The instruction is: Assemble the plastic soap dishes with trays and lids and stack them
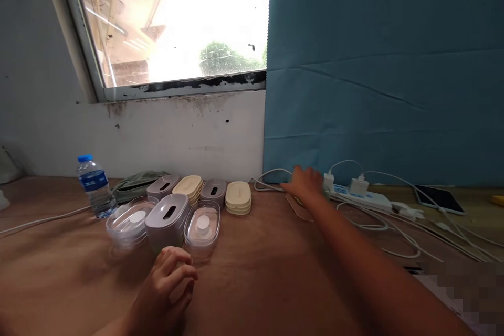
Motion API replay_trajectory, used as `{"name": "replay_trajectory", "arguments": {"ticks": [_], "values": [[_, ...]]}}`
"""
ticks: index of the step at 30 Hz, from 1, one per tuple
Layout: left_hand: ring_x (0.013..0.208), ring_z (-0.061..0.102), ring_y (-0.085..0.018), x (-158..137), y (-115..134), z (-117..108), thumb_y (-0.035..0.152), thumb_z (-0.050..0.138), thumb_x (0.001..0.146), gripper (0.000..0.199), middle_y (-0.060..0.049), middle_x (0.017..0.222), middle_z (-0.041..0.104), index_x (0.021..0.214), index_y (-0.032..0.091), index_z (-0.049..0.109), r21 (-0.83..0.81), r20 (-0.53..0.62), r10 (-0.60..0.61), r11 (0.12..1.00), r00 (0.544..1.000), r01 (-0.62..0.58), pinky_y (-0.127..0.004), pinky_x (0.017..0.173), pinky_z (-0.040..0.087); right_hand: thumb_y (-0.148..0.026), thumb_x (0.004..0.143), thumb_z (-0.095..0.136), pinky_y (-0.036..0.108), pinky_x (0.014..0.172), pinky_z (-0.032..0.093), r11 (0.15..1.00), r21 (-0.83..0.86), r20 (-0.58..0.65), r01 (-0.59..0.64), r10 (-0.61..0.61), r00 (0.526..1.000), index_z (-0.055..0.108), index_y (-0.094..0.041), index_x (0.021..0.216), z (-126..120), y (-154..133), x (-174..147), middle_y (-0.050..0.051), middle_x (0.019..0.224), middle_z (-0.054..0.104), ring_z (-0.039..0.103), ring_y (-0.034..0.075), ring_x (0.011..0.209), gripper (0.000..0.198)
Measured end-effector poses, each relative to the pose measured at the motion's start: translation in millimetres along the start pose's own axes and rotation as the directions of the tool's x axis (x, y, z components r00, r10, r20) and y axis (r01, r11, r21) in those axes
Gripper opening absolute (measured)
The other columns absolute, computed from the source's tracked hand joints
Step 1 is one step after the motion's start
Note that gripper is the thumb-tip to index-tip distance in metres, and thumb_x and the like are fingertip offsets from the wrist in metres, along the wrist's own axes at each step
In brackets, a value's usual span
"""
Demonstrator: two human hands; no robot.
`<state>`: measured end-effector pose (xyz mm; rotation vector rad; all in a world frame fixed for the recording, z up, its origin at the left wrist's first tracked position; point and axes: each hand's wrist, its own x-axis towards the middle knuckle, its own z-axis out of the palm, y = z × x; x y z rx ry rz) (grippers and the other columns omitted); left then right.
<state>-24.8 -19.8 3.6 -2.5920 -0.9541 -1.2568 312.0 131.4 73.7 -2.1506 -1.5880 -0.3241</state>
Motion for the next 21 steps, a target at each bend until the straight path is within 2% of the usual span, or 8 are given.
{"name": "replay_trajectory", "arguments": {"ticks": [2, 4, 9, 12, 15, 16, 18, 21], "values": [[0.074, 0.049, -0.016, 0.5, 1.8, 3.7, 0.008, 0.046, 0.070, 0.015, -0.004, 0.077, 0.054, 0.073, 0.018, 0.056, 0.007, 0.002, 0.012, 1.000, 1.000, -0.012, -0.030, 0.070, 0.040, -0.051, 0.053, 0.065, 0.050, 0.072, 0.038, 0.973, -0.024, 0.124, -0.229, 0.230, 0.965, 0.043, -0.007, 0.119, 1.9, 27.5, -3.0, 0.031, 0.115, 0.043, 0.045, 0.047, 0.100, 0.083], [0.075, 0.049, -0.016, 0.6, 3.4, 8.7, 0.009, 0.045, 0.070, 0.015, -0.004, 0.077, 0.055, 0.073, 0.018, 0.056, 0.022, 0.006, 0.025, 0.999, 1.000, -0.025, -0.031, 0.071, 0.039, -0.053, 0.051, 0.065, 0.045, 0.067, 0.040, 0.960, -0.016, 0.163, -0.279, 0.278, 0.947, 0.039, -0.010, 0.123, 5.5, 42.5, -7.6, 0.030, 0.115, 0.043, 0.047, 0.045, 0.098, 0.088], [0.077, 0.050, -0.017, 2.7, 10.2, 19.2, 0.009, 0.046, 0.070, 0.016, -0.004, 0.078, 0.056, 0.075, 0.018, 0.057, 0.025, -0.010, 0.029, 0.999, 1.000, -0.029, -0.033, 0.074, 0.037, -0.051, 0.056, 0.063, 0.042, 0.068, 0.040, 0.979, 0.057, 0.109, -0.195, 0.188, 0.976, 0.035, -0.007, 0.126, 0.8, 42.6, -15.6, 0.030, 0.112, 0.045, 0.047, 0.042, 0.099, 0.087], [0.076, 0.050, -0.016, 9.7, 23.0, 19.4, 0.010, 0.046, 0.070, 0.013, -0.003, 0.077, 0.053, 0.072, 0.018, 0.056, -0.105, -0.067, -0.144, 0.985, 0.987, 0.136, -0.032, 0.073, 0.038, -0.051, 0.058, 0.063, 0.040, 0.075, 0.041, 0.985, 0.119, 0.062, -0.125, 0.118, 0.991, 0.032, -0.010, 0.128, -15.4, 27.2, -23.9, 0.025, 0.115, 0.045, 0.047, 0.038, 0.104, 0.087], [0.072, 0.049, -0.014, 19.5, 39.7, 17.3, 0.013, 0.045, 0.072, 0.006, -0.002, 0.074, 0.049, 0.074, 0.017, 0.050, -0.391, -0.062, -0.417, 0.846, 0.907, 0.363, -0.028, 0.067, 0.041, -0.051, 0.060, 0.062, 0.033, 0.073, 0.045, 0.964, 0.264, 0.095, -0.005, -0.021, 0.995, 0.036, -0.019, 0.125, -34.3, 6.8, -52.2, 0.014, 0.113, 0.052, 0.054, 0.028, 0.097, 0.078], [0.071, 0.049, -0.014, 22.1, 44.3, 16.8, 0.014, 0.046, 0.072, 0.006, -0.001, 0.074, 0.048, 0.077, 0.017, 0.048, -0.484, -0.046, -0.472, 0.781, 0.880, 0.394, -0.027, 0.066, 0.042, -0.050, 0.060, 0.063, 0.033, 0.073, 0.045, 0.916, 0.398, 0.148, 0.056, -0.124, 0.981, 0.037, -0.020, 0.125, -39.3, 0.7, -67.3, 0.013, 0.112, 0.053, 0.055, 0.027, 0.095, 0.075], [0.079, 0.051, -0.015, 25.0, 50.4, 16.1, 0.018, 0.047, 0.073, 0.011, -0.002, 0.080, 0.049, 0.084, 0.018, 0.045, -0.620, -0.031, -0.509, 0.685, 0.860, 0.383, -0.029, 0.073, 0.044, -0.045, 0.056, 0.068, 0.034, 0.079, 0.044, 0.788, 0.588, 0.207, 0.181, -0.363, 0.909, 0.039, -0.023, 0.123, -45.8, -8.6, -103.5, 0.010, 0.116, 0.051, 0.054, 0.026, 0.098, 0.076], [0.100, 0.048, -0.018, 23.3, 50.8, 15.1, 0.021, 0.049, 0.075, 0.021, -0.006, 0.096, 0.049, 0.095, 0.018, 0.043, -0.688, -0.018, -0.415, 0.665, 0.909, 0.291, -0.034, 0.090, 0.038, -0.040, 0.050, 0.073, 0.039, 0.085, 0.041, 0.637, 0.725, 0.233, 0.261, -0.584, 0.778, 0.042, -0.024, 0.122, -47.2, -15.5, -158.7, 0.008, 0.118, 0.049, 0.050, 0.027, 0.102, 0.080]]}}
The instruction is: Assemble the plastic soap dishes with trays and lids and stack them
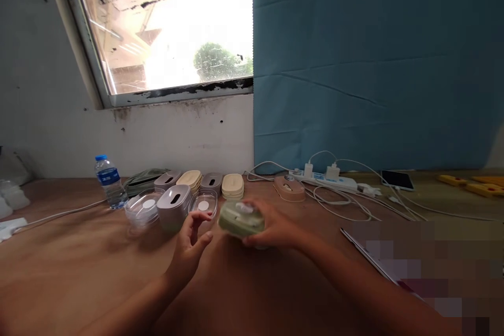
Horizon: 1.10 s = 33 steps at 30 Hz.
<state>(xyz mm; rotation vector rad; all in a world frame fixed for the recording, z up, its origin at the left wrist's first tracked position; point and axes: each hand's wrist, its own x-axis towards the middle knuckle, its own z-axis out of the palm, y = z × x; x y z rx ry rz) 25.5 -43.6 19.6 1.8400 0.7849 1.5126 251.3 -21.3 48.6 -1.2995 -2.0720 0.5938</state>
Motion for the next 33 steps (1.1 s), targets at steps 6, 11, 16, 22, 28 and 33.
{"name": "replay_trajectory", "arguments": {"ticks": [6, 11, 16, 22, 28, 33], "values": [[0.115, 0.039, -0.024, -4.4, -13.4, -14.6, 0.028, 0.064, 0.066, 0.061, -0.011, 0.118, 0.042, 0.117, 0.019, 0.032, 0.109, 0.353, 0.018, 0.992, 0.935, -0.060, -0.042, 0.098, 0.031, -0.042, 0.048, 0.075, 0.039, 0.092, 0.037, 0.986, 0.046, 0.082, 0.163, -0.166, 0.983, 0.042, -0.026, 0.123, 33.5, -13.4, -39.3, 0.008, 0.122, 0.045, 0.045, 0.028, 0.110, 0.083], [0.113, 0.042, -0.026, -4.1, -29.8, -23.2, 0.033, 0.077, 0.048, 0.098, -0.013, 0.129, 0.032, 0.127, 0.022, 0.020, 0.151, 0.516, -0.068, 0.988, 0.854, -0.013, -0.042, 0.093, 0.037, -0.041, 0.055, 0.072, 0.039, 0.094, 0.036, 0.970, 0.124, 0.071, 0.210, -0.220, 0.973, 0.039, -0.026, 0.125, 36.2, -8.7, -44.2, 0.008, 0.127, 0.041, 0.042, 0.028, 0.114, 0.079], [0.117, 0.038, -0.026, -7.3, -36.1, -23.0, 0.033, 0.078, 0.046, 0.107, -0.015, 0.133, 0.027, 0.130, 0.023, 0.012, 0.147, 0.569, -0.058, 0.989, 0.820, -0.031, -0.043, 0.097, 0.034, -0.044, 0.066, 0.062, 0.041, 0.096, 0.033, 0.932, 0.313, -0.086, 0.184, -0.165, 0.983, 0.033, -0.026, 0.128, 41.7, 6.0, -44.9, 0.008, 0.132, 0.038, 0.038, 0.026, 0.119, 0.070], [0.122, 0.031, -0.027, -11.6, -7.8, -11.8, 0.041, 0.069, 0.060, 0.080, -0.013, 0.128, 0.033, 0.125, 0.020, 0.026, 0.319, 0.489, 0.084, 0.909, 0.868, -0.268, -0.045, 0.099, 0.031, -0.042, 0.080, 0.033, 0.038, 0.077, 0.045, 0.814, 0.576, -0.425, 0.073, 0.221, 0.878, 0.040, -0.021, 0.115, 41.7, 4.3, -38.8, 0.009, 0.097, 0.064, 0.055, 0.024, 0.094, 0.042], [0.104, 0.048, -0.019, -20.8, 16.9, 13.5, 0.026, 0.049, 0.081, 0.029, -0.007, 0.104, 0.057, 0.110, 0.021, 0.050, 0.430, 0.460, 0.411, 0.672, 0.787, -0.603, -0.036, 0.093, 0.036, -0.031, 0.070, 0.045, 0.029, 0.049, 0.043, 0.760, 0.650, -0.410, -0.010, 0.361, 0.838, 0.042, -0.025, 0.100, 54.3, -26.3, -40.1, 0.003, 0.078, 0.061, 0.055, 0.019, 0.058, 0.030], [0.087, 0.054, -0.015, -18.1, 7.8, 10.4, 0.016, 0.042, 0.085, 0.024, -0.002, 0.087, 0.064, 0.104, 0.022, 0.056, 0.518, 0.463, 0.461, 0.552, 0.757, -0.653, -0.034, 0.089, 0.036, -0.035, 0.068, 0.054, 0.028, 0.052, 0.045, 0.701, 0.713, -0.263, -0.016, 0.289, 0.920, 0.035, -0.026, 0.110, 62.0, -32.9, -42.6, 0.002, 0.085, 0.059, 0.055, 0.015, 0.057, 0.047]]}}
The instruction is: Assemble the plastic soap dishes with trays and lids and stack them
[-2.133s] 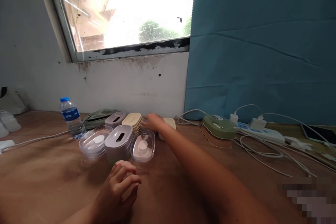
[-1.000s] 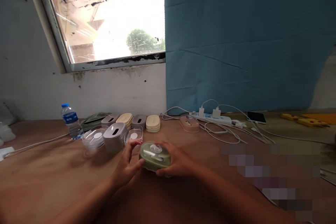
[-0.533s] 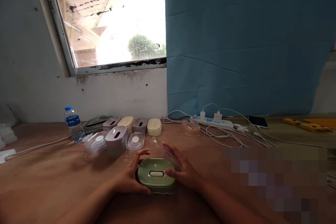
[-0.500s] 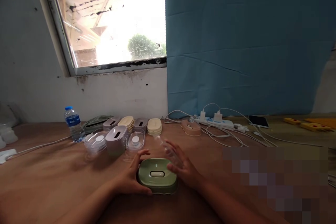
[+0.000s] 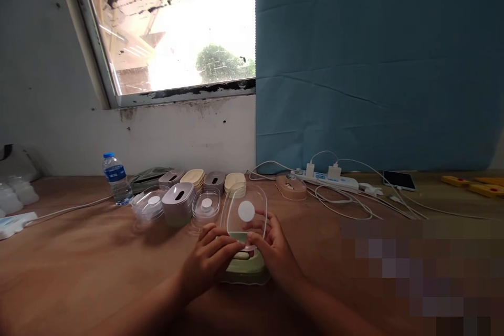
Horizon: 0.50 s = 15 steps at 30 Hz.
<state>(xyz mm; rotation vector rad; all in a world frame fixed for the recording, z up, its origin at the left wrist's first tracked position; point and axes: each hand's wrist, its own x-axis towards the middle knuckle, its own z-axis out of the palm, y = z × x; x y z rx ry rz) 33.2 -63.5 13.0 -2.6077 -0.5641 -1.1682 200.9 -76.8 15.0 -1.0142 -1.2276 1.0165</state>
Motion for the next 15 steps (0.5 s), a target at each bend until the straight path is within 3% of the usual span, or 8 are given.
{"name": "replay_trajectory", "arguments": {"ticks": [4, 7, 11, 15], "values": [[0.093, 0.050, -0.017, -5.9, -33.4, -4.6, 0.016, 0.042, 0.086, 0.026, -0.004, 0.094, 0.062, 0.108, 0.020, 0.055, 0.064, 0.020, 0.009, 0.998, 1.000, -0.010, -0.033, 0.087, 0.039, -0.037, 0.074, 0.050, 0.028, 0.064, 0.046, 0.993, -0.056, 0.107, 0.108, -0.102, 0.989, 0.035, -0.026, 0.114, -12.1, 5.0, 6.9, 0.004, 0.093, 0.056, 0.056, 0.016, 0.074, 0.045], [0.096, 0.050, -0.017, -13.7, -64.3, -4.3, 0.013, 0.041, 0.086, 0.027, -0.004, 0.095, 0.061, 0.107, 0.021, 0.055, 0.106, -0.030, -0.101, 0.989, 0.994, 0.104, -0.035, 0.087, 0.039, -0.033, 0.075, 0.051, 0.028, 0.072, 0.044, 0.963, -0.174, 0.105, 0.208, -0.192, 0.976, 0.035, -0.026, 0.113, -20.5, 10.9, 11.2, 0.002, 0.088, 0.054, 0.053, 0.016, 0.079, 0.042], [0.090, 0.052, -0.018, -24.2, -93.6, 1.5, 0.014, 0.042, 0.085, 0.026, -0.006, 0.093, 0.060, 0.106, 0.019, 0.057, 0.137, -0.036, -0.254, 0.957, 0.967, 0.256, -0.035, 0.083, 0.042, -0.031, 0.074, 0.051, 0.030, 0.072, 0.043, 0.912, -0.338, 0.095, 0.231, -0.211, 0.973, 0.040, -0.024, 0.108, -24.7, 19.1, 13.9, 0.002, 0.084, 0.053, 0.051, 0.016, 0.072, 0.036], [0.090, 0.053, -0.018, -26.8, -102.5, 6.9, 0.014, 0.040, 0.085, 0.025, -0.007, 0.093, 0.059, 0.103, 0.018, 0.058, 0.159, 0.022, -0.316, 0.938, 0.949, 0.308, -0.034, 0.082, 0.042, -0.029, 0.075, 0.049, 0.032, 0.072, 0.043, 0.855, -0.451, 0.171, 0.254, -0.196, 0.965, 0.048, -0.022, 0.101, -25.3, 23.0, 14.5, 0.003, 0.085, 0.055, 0.052, 0.018, 0.074, 0.026]]}}
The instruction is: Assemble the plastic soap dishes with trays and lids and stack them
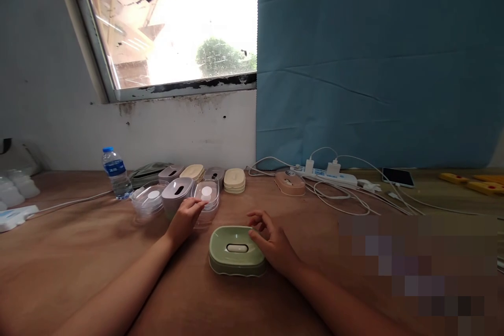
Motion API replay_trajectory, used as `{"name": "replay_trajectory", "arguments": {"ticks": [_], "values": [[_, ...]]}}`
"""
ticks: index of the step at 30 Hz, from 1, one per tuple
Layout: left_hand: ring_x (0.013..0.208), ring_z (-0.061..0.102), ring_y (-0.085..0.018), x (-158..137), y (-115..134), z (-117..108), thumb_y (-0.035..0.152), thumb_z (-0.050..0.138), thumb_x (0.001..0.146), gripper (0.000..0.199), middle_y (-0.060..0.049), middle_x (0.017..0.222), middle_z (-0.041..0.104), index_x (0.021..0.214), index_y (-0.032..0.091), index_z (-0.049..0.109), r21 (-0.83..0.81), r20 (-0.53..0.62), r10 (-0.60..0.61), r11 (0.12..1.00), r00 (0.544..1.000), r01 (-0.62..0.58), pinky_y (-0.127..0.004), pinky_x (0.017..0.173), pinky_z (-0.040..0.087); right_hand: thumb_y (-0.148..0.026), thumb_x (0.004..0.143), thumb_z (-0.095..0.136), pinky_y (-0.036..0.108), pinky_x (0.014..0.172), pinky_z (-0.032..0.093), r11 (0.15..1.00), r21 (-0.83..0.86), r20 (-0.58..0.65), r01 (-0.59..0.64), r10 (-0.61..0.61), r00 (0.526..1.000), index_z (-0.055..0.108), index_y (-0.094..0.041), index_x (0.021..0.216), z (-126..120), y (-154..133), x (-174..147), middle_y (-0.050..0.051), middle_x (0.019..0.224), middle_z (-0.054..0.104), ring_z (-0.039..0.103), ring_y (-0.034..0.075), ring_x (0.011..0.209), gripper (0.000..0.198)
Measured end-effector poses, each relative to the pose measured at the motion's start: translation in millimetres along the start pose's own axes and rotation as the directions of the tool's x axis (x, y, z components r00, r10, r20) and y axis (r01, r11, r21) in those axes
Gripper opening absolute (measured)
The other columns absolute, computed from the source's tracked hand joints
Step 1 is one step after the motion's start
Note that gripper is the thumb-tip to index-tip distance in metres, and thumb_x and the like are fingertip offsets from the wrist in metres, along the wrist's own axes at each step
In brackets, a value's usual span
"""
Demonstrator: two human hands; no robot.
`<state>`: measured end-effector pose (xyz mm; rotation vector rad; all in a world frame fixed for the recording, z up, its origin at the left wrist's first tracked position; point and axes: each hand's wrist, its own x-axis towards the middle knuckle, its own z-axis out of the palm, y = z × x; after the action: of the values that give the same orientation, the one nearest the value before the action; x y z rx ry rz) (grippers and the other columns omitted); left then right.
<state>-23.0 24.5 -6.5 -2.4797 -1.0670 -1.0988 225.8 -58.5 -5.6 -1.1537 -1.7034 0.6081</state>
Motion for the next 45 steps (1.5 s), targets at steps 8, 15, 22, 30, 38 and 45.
{"name": "replay_trajectory", "arguments": {"ticks": [8, 15, 22, 30, 38, 45], "values": [[0.087, 0.051, -0.018, -0.2, -0.9, 1.5, 0.014, 0.036, 0.086, 0.025, -0.007, 0.092, 0.057, 0.102, 0.017, 0.055, 0.047, 0.034, -0.045, 0.998, 0.998, 0.044, -0.036, 0.084, 0.038, -0.032, 0.075, 0.053, 0.036, 0.086, 0.039, 0.977, -0.090, 0.278, 0.193, -0.161, 0.947, 0.050, -0.021, 0.104, -10.6, -4.3, -0.2, 0.007, 0.105, 0.053, 0.049, 0.024, 0.099, 0.031], [0.088, 0.049, -0.018, -0.3, -0.9, 0.5, 0.014, 0.034, 0.086, 0.028, -0.007, 0.094, 0.054, 0.107, 0.019, 0.051, 0.079, 0.008, -0.069, 0.995, 0.998, 0.069, -0.037, 0.085, 0.036, -0.044, 0.056, 0.070, 0.041, 0.100, 0.027, 0.964, -0.105, 0.516, 0.243, -0.156, 0.842, 0.036, -0.022, 0.125, -23.2, 2.6, 2.4, 0.010, 0.129, 0.033, 0.033, 0.029, 0.119, 0.080], [0.098, 0.045, -0.021, -1.2, 7.1, -4.4, 0.015, 0.039, 0.082, 0.028, -0.007, 0.101, 0.051, 0.107, 0.020, 0.052, 0.075, -0.015, -0.089, 0.993, 0.996, 0.090, -0.042, 0.093, 0.029, -0.039, 0.050, 0.075, 0.040, 0.098, 0.031, 0.974, -0.128, 0.542, 0.186, -0.088, 0.836, 0.028, -0.023, 0.129, -20.8, 3.5, 0.2, 0.009, 0.129, 0.037, 0.037, 0.028, 0.117, 0.093], [0.113, 0.039, -0.025, -2.0, 57.1, -31.7, 0.041, 0.061, 0.068, 0.050, -0.011, 0.113, 0.049, 0.111, 0.019, 0.049, -0.455, 0.282, 0.299, 0.878, 0.912, -0.148, -0.039, 0.098, 0.030, -0.036, 0.049, 0.076, 0.039, 0.094, 0.035, 0.977, -0.034, 0.361, 0.211, -0.185, 0.914, 0.027, -0.022, 0.127, -14.6, 8.2, -0.8, 0.010, 0.126, 0.040, 0.041, 0.028, 0.114, 0.093], [0.103, 0.049, -0.023, -6.4, 61.3, -21.1, 0.044, 0.071, 0.054, 0.053, -0.009, 0.105, 0.053, 0.099, 0.019, 0.058, -0.562, 0.345, 0.194, 0.826, 0.918, 0.036, -0.031, 0.088, 0.041, -0.034, 0.051, 0.076, 0.039, 0.096, 0.034, 0.975, 0.051, 0.349, 0.217, -0.221, 0.911, 0.024, -0.022, 0.128, -13.8, 11.7, -3.1, 0.011, 0.127, 0.038, 0.039, 0.028, 0.117, 0.094], [0.101, 0.052, -0.024, -7.5, 59.0, -20.5, 0.039, 0.070, 0.058, 0.033, -0.007, 0.090, 0.061, 0.081, 0.017, 0.063, -0.619, 0.319, 0.097, 0.775, 0.943, 0.130, -0.029, 0.084, 0.042, -0.035, 0.051, 0.076, 0.040, 0.097, 0.033, 0.986, 0.066, 0.406, 0.154, -0.167, 0.898, 0.020, -0.022, 0.130, -14.4, 10.9, -4.3, 0.012, 0.129, 0.034, 0.038, 0.028, 0.117, 0.097]]}}
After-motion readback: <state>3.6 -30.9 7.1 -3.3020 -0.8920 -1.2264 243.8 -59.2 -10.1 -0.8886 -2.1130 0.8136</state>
